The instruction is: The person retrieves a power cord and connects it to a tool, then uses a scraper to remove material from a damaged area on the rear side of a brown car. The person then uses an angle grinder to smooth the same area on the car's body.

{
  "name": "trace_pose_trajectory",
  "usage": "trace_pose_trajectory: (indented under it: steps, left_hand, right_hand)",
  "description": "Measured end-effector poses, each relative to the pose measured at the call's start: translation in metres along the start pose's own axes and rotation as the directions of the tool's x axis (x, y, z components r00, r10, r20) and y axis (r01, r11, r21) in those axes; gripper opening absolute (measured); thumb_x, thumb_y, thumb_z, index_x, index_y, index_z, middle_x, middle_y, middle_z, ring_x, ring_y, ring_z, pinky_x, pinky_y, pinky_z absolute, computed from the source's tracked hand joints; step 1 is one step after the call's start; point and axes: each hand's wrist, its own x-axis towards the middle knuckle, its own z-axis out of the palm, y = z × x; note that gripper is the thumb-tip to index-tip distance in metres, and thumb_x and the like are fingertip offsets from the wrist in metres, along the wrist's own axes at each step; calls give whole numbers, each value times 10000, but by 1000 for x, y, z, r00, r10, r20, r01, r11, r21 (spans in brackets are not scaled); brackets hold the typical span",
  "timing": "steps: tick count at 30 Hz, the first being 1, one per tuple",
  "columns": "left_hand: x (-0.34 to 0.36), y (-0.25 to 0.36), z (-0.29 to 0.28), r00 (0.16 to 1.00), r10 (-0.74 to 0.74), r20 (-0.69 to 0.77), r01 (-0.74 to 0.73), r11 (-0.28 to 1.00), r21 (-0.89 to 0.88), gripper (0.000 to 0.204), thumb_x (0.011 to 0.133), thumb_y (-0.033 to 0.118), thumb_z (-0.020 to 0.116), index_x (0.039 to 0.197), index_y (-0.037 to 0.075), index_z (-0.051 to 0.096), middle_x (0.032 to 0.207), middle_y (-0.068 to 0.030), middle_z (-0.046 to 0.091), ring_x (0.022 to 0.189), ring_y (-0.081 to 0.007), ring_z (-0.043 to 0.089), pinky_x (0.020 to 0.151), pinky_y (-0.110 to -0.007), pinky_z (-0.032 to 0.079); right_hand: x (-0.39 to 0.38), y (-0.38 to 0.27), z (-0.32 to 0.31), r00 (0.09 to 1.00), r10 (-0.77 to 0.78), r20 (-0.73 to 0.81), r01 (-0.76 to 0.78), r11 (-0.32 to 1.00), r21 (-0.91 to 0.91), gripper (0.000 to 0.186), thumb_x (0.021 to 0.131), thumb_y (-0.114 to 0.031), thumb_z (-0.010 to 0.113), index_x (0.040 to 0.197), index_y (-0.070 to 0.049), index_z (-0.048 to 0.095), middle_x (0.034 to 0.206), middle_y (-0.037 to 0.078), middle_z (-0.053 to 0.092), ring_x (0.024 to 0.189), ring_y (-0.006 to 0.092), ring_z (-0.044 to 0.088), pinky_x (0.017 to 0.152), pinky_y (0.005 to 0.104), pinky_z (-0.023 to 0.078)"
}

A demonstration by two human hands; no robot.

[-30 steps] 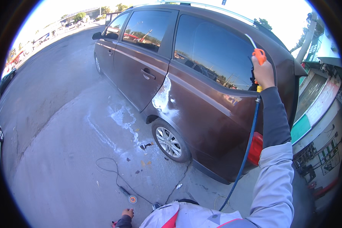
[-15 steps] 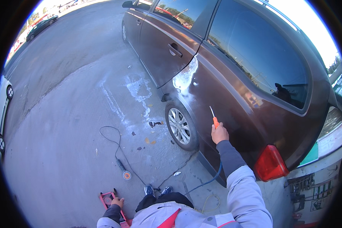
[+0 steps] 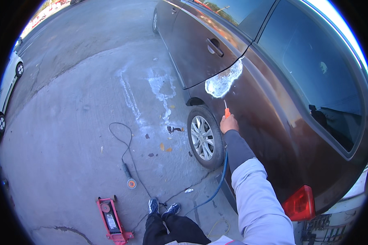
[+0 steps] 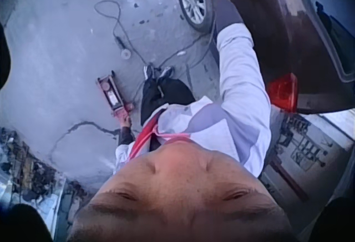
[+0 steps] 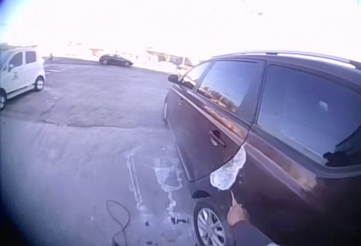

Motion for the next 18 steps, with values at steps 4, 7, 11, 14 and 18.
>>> trace_pose_trajectory:
  steps: [4,7,11,14,18]
  left_hand:
    - [-7,-37,22,997,77,-3,-77,994,77,283,1004,355,652,1030,74,672,740,-78,651,643,-243,631,676,-439,564]
    - [-2,-44,36,959,272,-75,-249,941,229,334,1012,344,665,1174,53,654,792,-102,697,651,-211,661,613,-386,562]
    - [15,-32,50,966,250,-59,-236,954,187,375,1012,389,664,1090,23,697,768,-92,703,640,-204,659,564,-373,544]
    - [27,-12,51,999,21,35,-21,1000,-9,405,999,424,676,1023,22,721,745,-92,701,636,-207,664,584,-379,546]
    - [30,14,38,993,-80,91,88,992,-85,441,983,492,672,1016,57,738,722,-94,695,626,-220,669,619,-401,559]
  right_hand:
    - [26,-26,1,997,-51,-63,51,999,-2,450,1043,-369,559,1245,33,566,1218,280,702,1146,441,685,987,518,539]
    - [43,-41,-17,970,-46,-238,84,985,153,449,1040,-368,560,1240,35,564,1184,285,709,1142,448,683,985,523,538]
    - [58,-37,-40,986,-159,-42,158,987,-17,441,1045,-364,554,1226,39,565,1177,295,706,1122,455,686,982,528,535]
    - [57,-33,-53,982,-102,-157,114,991,70,450,1045,-357,558,1244,47,567,1191,299,702,1131,456,682,989,524,533]
    - [52,-37,-72,979,-175,-108,178,984,21,451,1033,-341,582,1263,48,580,1209,294,701,1157,454,671,1002,515,530]
